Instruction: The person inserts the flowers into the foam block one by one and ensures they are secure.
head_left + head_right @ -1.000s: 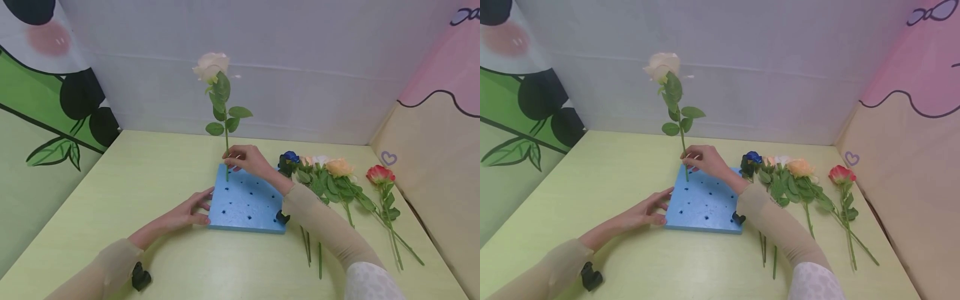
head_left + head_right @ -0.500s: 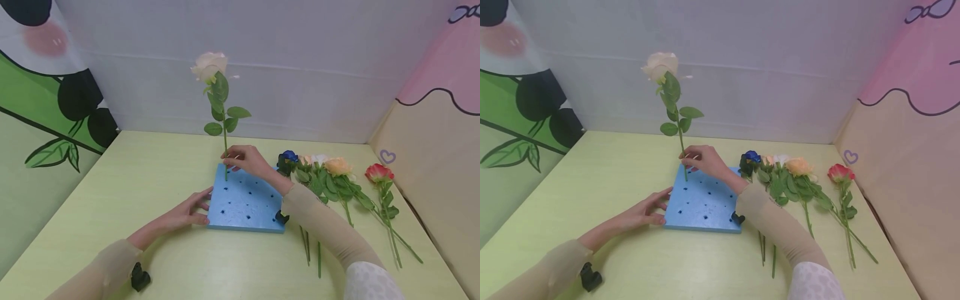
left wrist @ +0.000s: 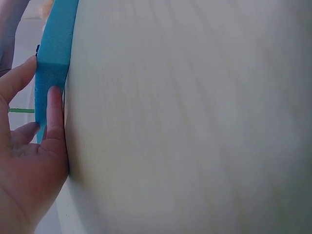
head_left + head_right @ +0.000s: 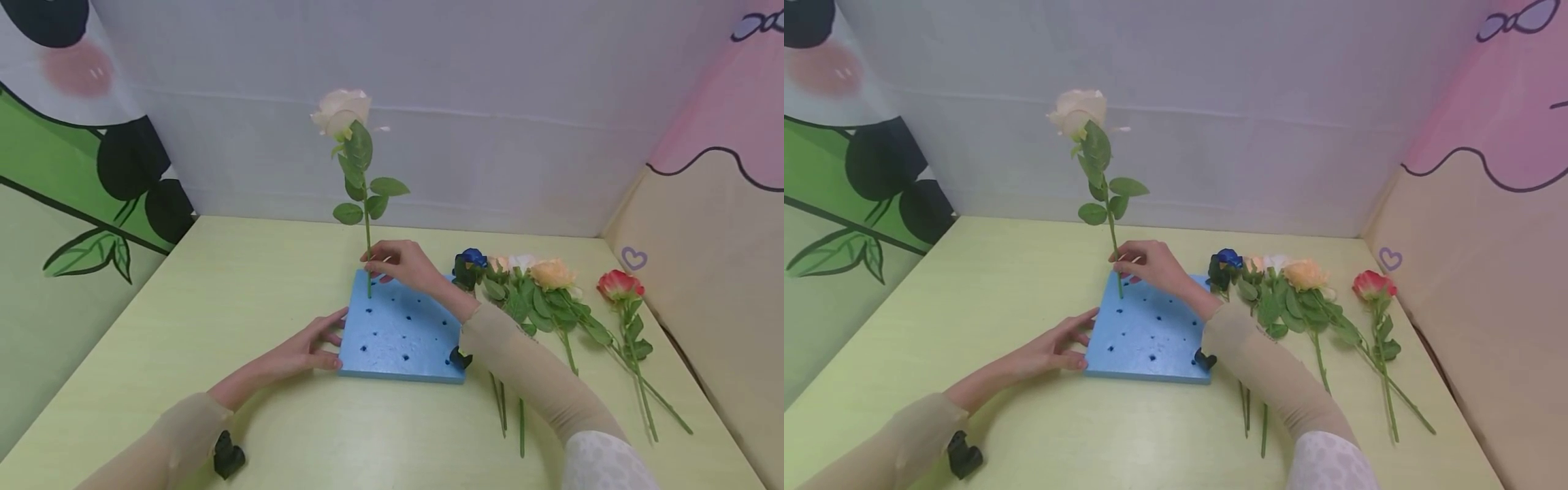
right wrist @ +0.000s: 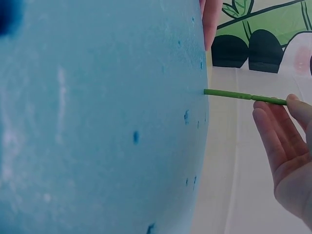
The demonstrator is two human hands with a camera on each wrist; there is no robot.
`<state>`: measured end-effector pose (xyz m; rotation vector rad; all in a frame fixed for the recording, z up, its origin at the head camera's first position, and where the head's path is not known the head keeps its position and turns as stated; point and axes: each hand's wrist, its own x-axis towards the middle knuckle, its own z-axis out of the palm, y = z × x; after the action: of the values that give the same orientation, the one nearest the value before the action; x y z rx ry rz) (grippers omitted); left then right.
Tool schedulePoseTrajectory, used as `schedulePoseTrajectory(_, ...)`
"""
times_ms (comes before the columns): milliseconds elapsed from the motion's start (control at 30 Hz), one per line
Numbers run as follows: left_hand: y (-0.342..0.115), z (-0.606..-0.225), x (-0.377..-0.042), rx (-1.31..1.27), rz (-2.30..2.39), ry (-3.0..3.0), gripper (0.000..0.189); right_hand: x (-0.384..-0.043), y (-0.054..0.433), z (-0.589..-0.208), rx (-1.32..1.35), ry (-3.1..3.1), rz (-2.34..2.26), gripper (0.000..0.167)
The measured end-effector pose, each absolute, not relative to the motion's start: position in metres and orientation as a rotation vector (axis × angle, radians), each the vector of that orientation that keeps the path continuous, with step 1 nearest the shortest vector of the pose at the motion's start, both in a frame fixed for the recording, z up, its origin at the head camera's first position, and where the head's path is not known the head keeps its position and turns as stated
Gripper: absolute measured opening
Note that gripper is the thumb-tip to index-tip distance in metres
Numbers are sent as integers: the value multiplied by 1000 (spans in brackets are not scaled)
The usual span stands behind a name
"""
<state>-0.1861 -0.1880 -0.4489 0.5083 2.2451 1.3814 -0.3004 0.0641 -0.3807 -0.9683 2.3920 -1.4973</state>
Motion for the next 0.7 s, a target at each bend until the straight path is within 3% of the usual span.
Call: schedulePoseTrajectory(700,-189,-449,-186,516,1409,2202,90,-300,65,-380,-972,2392,-1483,24)
